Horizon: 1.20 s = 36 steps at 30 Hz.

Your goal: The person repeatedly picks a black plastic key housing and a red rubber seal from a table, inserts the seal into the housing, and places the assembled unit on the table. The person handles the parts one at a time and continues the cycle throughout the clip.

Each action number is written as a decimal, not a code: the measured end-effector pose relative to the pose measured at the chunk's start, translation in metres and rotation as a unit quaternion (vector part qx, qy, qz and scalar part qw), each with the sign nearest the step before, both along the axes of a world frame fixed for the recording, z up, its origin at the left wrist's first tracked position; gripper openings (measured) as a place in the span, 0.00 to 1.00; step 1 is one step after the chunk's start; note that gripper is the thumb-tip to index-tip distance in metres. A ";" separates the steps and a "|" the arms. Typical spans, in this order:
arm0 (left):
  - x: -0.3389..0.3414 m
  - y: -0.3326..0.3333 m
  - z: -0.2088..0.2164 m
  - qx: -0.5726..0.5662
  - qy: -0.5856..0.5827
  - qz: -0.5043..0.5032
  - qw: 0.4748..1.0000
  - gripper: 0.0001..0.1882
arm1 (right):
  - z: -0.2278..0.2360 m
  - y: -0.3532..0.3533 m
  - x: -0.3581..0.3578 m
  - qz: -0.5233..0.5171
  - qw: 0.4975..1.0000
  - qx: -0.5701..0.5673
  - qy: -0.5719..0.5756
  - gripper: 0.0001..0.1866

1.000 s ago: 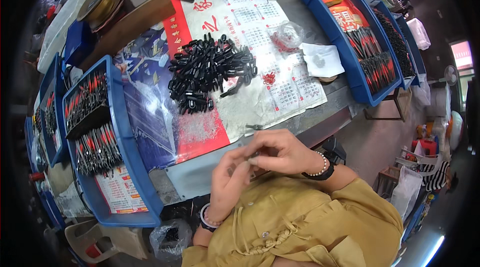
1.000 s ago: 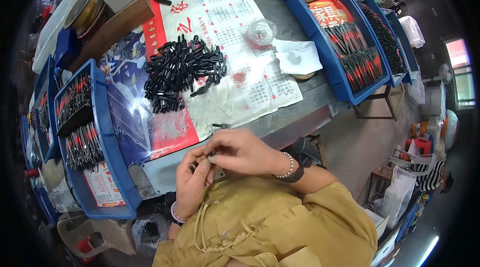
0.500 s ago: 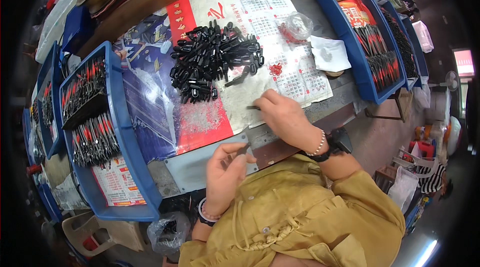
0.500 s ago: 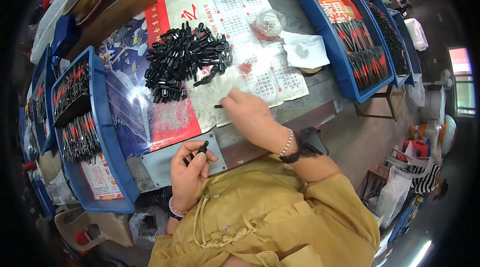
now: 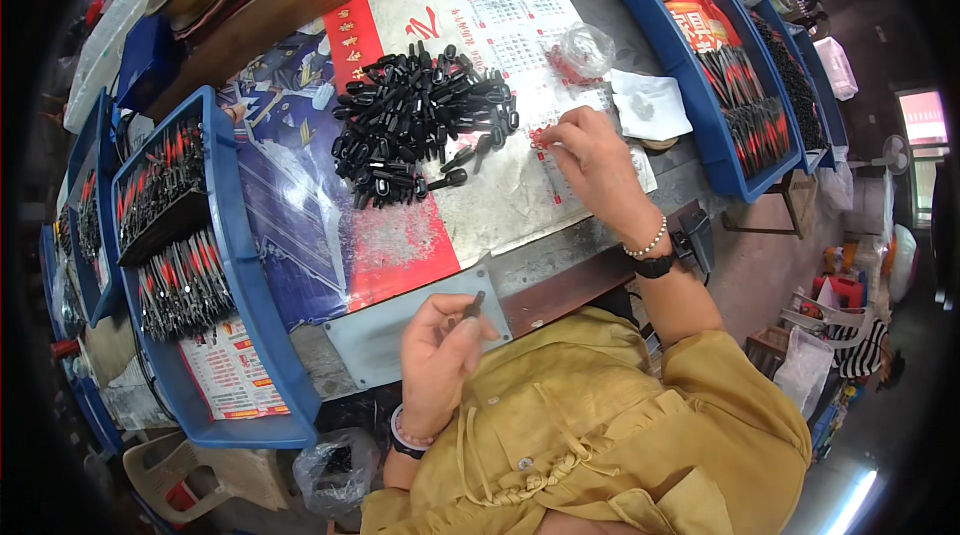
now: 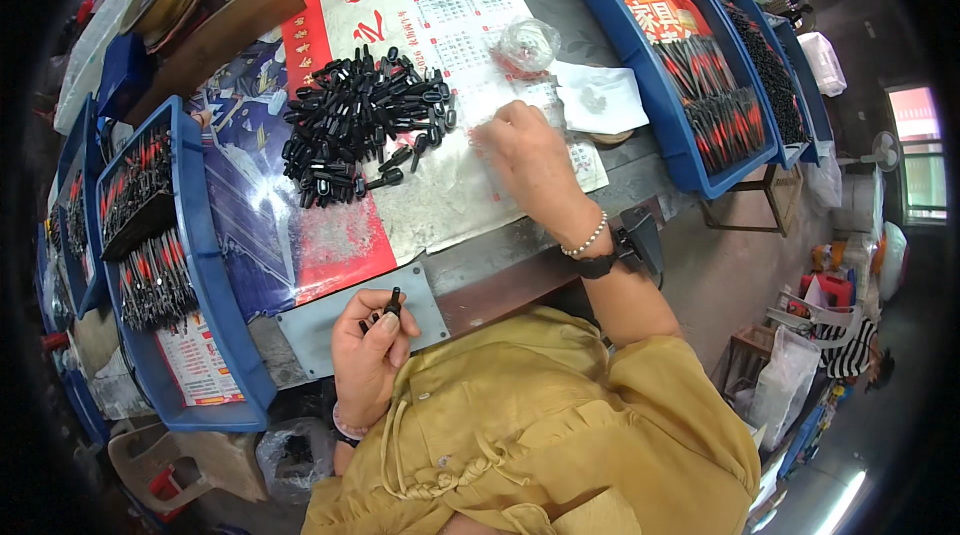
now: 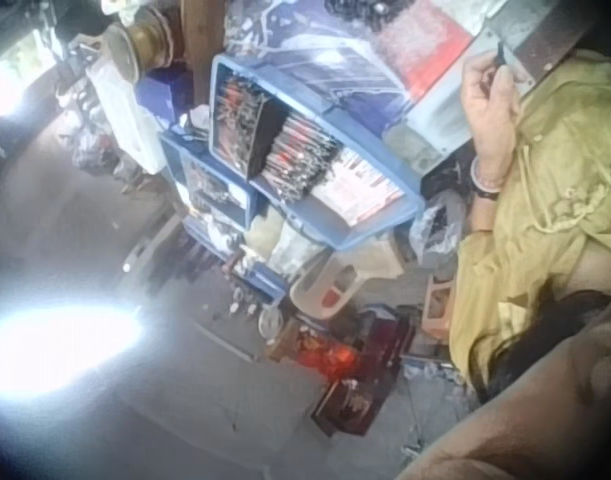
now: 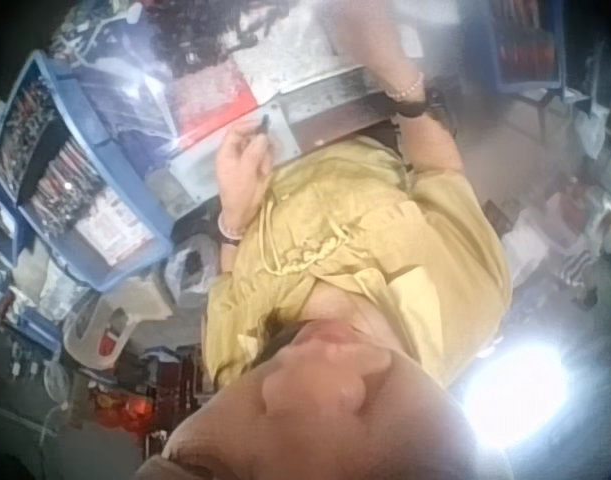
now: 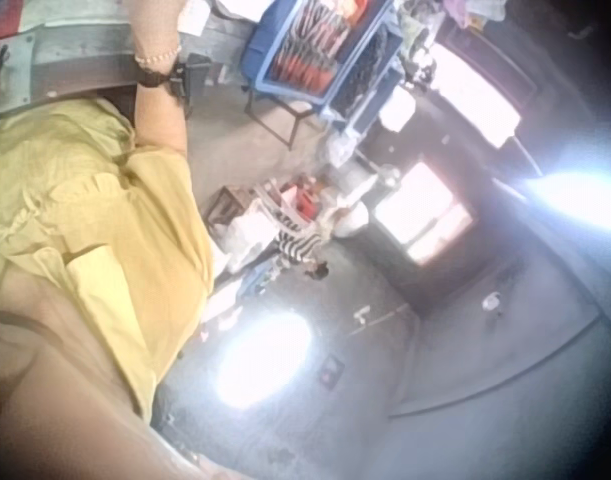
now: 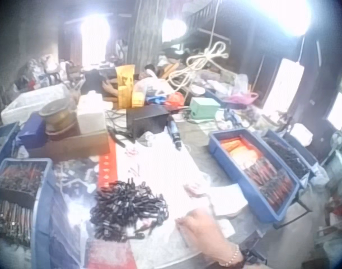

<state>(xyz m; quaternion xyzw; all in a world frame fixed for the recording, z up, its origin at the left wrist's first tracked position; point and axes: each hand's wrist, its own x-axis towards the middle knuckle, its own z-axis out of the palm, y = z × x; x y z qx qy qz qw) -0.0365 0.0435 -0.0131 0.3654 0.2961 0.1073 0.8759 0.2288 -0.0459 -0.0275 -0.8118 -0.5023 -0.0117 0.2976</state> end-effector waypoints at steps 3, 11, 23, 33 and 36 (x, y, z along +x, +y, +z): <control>0.002 -0.003 0.001 -0.012 -0.010 -0.008 1.000 0.10 | -0.007 0.003 -0.002 0.002 0.999 -0.039 -0.031 0.07; 0.001 -0.005 0.004 -0.012 0.010 -0.028 0.999 0.10 | -0.016 0.015 0.005 0.011 0.997 -0.064 -0.033 0.02; 0.011 -0.004 0.009 0.007 0.024 -0.046 0.999 0.09 | 0.030 -0.014 -0.053 0.044 0.888 0.043 0.455 0.04; 0.016 -0.009 0.018 0.061 0.025 -0.056 0.996 0.09 | 0.030 -0.016 -0.088 0.053 0.740 0.087 0.665 0.06; 0.014 -0.011 0.021 0.089 0.036 -0.043 0.994 0.08 | 0.033 -0.017 -0.094 0.041 0.736 0.071 0.672 0.06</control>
